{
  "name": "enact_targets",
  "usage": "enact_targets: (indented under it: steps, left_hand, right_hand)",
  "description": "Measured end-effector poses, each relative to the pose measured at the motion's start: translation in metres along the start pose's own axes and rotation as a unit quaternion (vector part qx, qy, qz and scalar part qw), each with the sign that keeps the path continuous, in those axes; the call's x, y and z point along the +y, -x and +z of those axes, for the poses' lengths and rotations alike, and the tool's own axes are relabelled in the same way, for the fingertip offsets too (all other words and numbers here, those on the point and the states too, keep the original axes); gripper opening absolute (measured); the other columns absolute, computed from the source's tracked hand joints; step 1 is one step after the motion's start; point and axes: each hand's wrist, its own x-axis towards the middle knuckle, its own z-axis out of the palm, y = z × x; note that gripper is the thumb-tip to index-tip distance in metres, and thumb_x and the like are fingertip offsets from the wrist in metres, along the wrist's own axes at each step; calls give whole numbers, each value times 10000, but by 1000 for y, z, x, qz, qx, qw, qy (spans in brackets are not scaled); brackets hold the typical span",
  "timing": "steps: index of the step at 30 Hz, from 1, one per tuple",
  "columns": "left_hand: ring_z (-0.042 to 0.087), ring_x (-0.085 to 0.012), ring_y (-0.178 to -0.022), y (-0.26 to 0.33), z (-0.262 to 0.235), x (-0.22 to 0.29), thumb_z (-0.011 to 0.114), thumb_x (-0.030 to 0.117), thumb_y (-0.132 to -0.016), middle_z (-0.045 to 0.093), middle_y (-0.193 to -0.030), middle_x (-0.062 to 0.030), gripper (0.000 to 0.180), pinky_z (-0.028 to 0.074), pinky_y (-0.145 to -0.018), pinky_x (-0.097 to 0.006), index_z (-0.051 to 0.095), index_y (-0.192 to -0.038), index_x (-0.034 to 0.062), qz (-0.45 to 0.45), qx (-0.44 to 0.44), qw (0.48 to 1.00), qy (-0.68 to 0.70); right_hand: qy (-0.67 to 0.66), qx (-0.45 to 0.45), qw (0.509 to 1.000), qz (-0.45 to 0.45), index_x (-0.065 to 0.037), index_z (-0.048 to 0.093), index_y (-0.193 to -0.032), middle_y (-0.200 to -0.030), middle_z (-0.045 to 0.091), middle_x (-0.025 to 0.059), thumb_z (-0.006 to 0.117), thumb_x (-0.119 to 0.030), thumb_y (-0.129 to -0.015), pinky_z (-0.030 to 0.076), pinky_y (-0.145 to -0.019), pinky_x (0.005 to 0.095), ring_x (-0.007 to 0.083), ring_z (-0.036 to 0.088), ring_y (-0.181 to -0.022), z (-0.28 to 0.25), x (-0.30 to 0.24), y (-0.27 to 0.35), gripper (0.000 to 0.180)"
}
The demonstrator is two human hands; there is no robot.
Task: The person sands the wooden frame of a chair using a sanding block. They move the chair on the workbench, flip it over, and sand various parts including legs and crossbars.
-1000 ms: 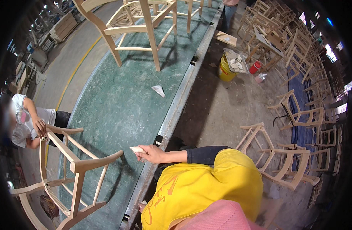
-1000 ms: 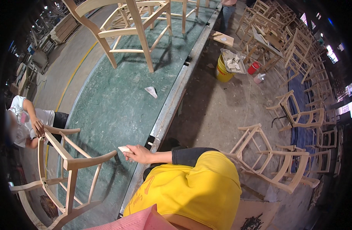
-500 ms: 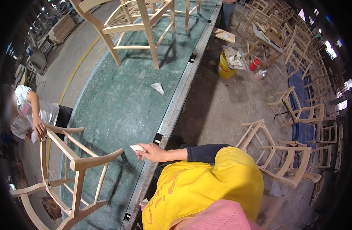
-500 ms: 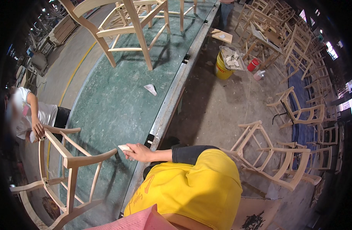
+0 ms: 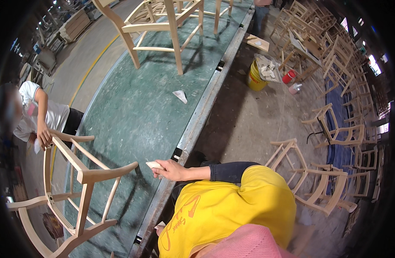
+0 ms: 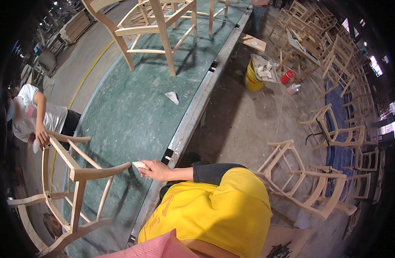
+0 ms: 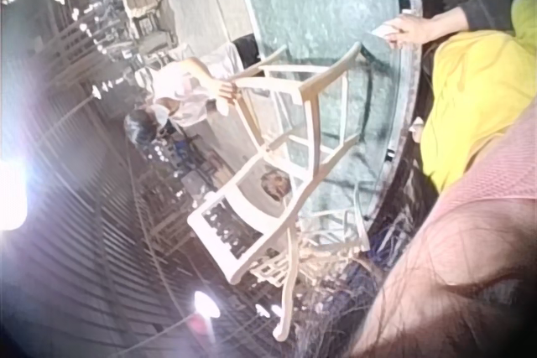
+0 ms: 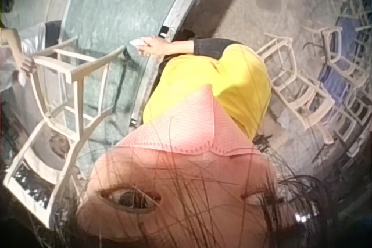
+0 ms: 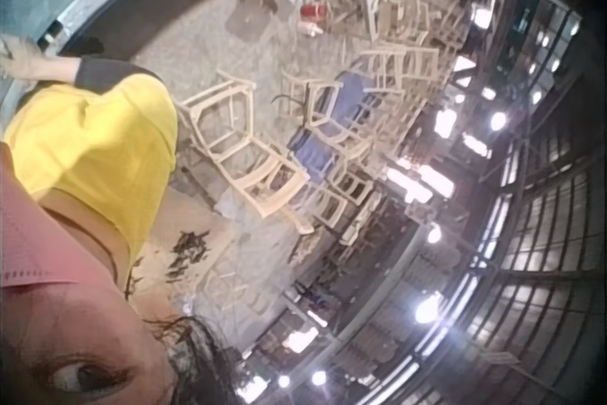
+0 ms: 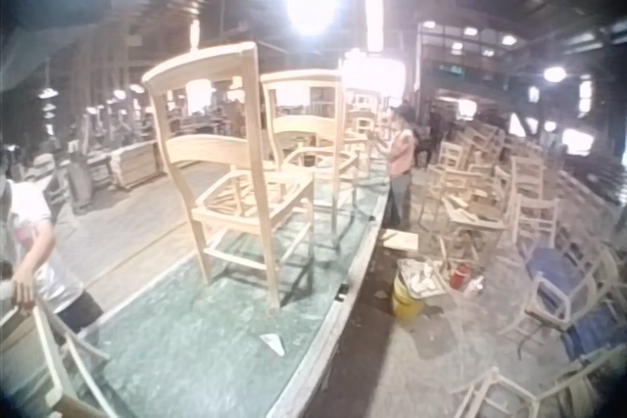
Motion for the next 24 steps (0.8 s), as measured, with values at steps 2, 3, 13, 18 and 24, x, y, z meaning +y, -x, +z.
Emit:
enact_targets:
  steps: [2,3,13,18,24]
  left_hand:
    - [650,-355,-753,0,-1,-3,578,362,-866,674,-853,-178,356,509,-665,-442,654,-898,16,-1,1,1000,0]
    - [650,-356,-755,0,-1,-4,579,361,-865,675,-855,-179,355,509,-667,-443,655,-899,16,-3,3,1000,0]
    - [655,-368,-781,-1,-8,-22,594,349,-856,682,-879,-185,345,513,-693,-453,664,-914,17,-17,18,1000,4]
    - [657,-373,-794,-5,-17,-36,601,343,-851,685,-890,-189,340,515,-706,-458,668,-922,17,-24,31,999,11]
    - [659,-380,-809,-5,-21,-52,609,335,-846,689,-905,-193,335,518,-721,-464,674,-930,17,-35,45,998,14]
  right_hand:
    - [1,-2,1000,0,-28,569,-1003,-792,700,45,532,-294,-984,494,-630,317,166,657,-689,1,1,0,269]
    - [2,-4,1000,-1,-29,570,-1005,-791,700,44,533,-292,-983,494,-630,316,166,657,-688,2,0,1,267]
    - [20,-28,999,9,17,552,-1005,-820,691,82,526,-237,-1000,530,-673,298,154,672,-727,5,-9,3,255]
    - [29,-39,999,17,12,549,-984,-819,692,80,528,-240,-999,525,-680,295,150,678,-743,12,-5,3,253]
    - [17,-40,999,-7,-24,575,-989,-787,707,57,540,-280,-978,495,-633,326,185,669,-698,21,2,1,258]
